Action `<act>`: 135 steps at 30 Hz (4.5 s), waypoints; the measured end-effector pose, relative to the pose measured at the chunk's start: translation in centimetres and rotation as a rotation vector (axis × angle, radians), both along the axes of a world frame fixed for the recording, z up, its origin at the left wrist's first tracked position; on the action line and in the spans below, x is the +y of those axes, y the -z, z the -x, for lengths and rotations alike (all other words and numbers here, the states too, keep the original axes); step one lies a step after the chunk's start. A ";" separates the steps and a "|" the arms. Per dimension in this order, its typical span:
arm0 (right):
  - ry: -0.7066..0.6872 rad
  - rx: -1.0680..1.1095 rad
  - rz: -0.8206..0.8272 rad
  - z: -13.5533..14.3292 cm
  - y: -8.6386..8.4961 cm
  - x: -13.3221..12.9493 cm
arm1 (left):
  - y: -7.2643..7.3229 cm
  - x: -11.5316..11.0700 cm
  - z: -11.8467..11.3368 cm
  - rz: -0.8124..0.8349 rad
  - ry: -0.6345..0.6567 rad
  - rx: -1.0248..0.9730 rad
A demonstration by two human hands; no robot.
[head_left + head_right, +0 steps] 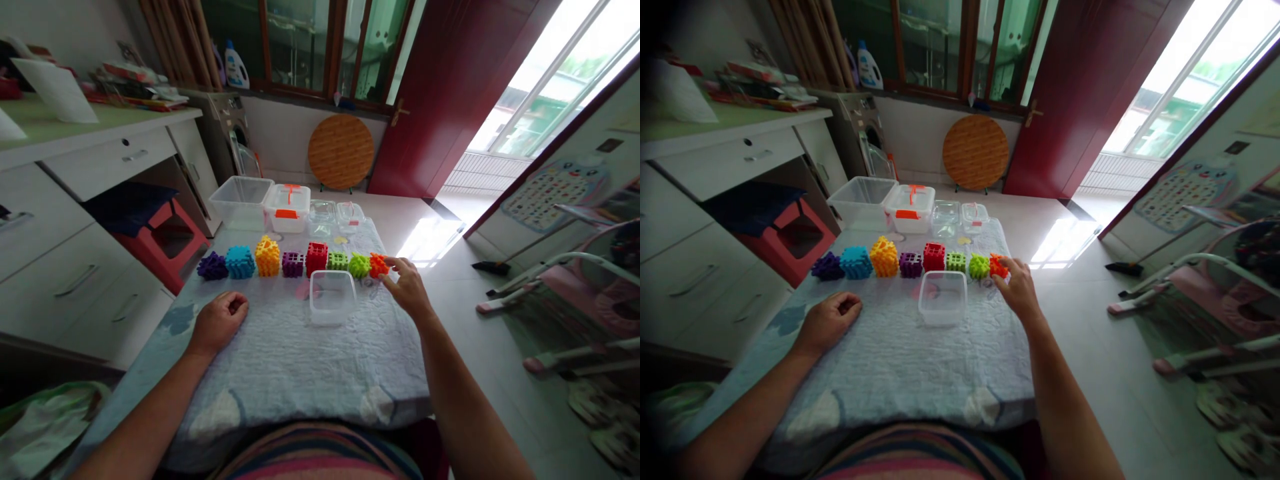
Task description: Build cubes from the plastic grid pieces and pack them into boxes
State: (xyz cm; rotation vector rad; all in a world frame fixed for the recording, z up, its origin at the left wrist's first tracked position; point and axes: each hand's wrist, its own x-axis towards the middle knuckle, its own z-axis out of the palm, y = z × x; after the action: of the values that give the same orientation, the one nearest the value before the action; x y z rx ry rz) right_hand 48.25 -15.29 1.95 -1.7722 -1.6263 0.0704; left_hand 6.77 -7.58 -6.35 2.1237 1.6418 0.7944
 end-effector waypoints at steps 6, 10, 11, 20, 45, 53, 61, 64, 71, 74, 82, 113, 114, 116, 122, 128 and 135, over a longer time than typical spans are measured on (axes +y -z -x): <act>0.039 -0.145 0.365 -4.8 1.5 4.3 | -0.2 0.0 -0.1 0.001 -0.006 0.012; -0.017 -0.243 0.483 -4.9 1.3 6.5 | -0.2 0.0 0.0 -0.003 0.004 0.015; -0.028 -0.276 0.517 -4.8 1.2 6.9 | -0.1 0.0 0.0 -0.002 0.005 0.015; -0.034 -0.494 0.671 -4.0 1.1 9.0 | 0.1 0.1 0.1 -0.005 0.005 0.019; -0.495 -0.377 0.428 6.3 -8.5 3.6 | -0.5 -0.3 -0.2 -0.023 0.030 0.026; -0.529 -0.511 0.582 10.9 -6.0 4.4 | -0.6 -0.4 -0.3 -0.028 0.041 0.030; -0.573 -0.649 0.764 13.1 -4.5 5.6 | -0.7 -0.4 -0.3 -0.032 0.058 0.041; -0.613 -0.692 0.786 13.7 -3.2 6.1 | -0.7 -0.4 -0.3 -0.032 0.062 0.046; -0.677 -0.767 0.803 13.9 -2.6 6.5 | -0.8 -0.5 -0.3 -0.025 0.061 0.043; -0.696 -0.772 0.792 13.7 -3.0 6.5 | -0.7 -0.4 -0.3 -0.030 0.061 0.044; -0.669 -0.763 0.776 13.4 -4.3 6.3 | -0.6 -0.5 -0.2 -0.040 0.062 0.043; -0.129 -0.580 0.737 -4.3 1.1 7.5 | -0.1 0.0 0.2 -0.021 0.074 0.077; -0.135 -0.579 0.730 -4.2 0.5 7.1 | -0.1 0.0 0.2 -0.020 0.074 0.077; -0.158 -0.566 0.692 -3.7 -1.2 6.2 | -0.1 -0.1 0.2 -0.017 0.071 0.079; -0.483 -0.392 0.471 2.2 -8.6 3.8 | -0.4 -0.2 -0.1 -0.014 0.056 0.085; -0.730 -0.485 0.549 9.0 -9.8 3.9 | -0.4 -0.2 -0.2 -0.034 0.059 0.077; -0.707 -0.715 0.634 11.7 -6.6 5.1 | -0.6 -0.3 -0.1 -0.024 0.071 0.060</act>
State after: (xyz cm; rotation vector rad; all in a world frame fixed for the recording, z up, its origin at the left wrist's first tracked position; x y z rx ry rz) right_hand 36.60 -10.20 8.52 -1.6316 -2.9633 0.3402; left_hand 6.89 -7.92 -5.79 2.2295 1.5846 0.7390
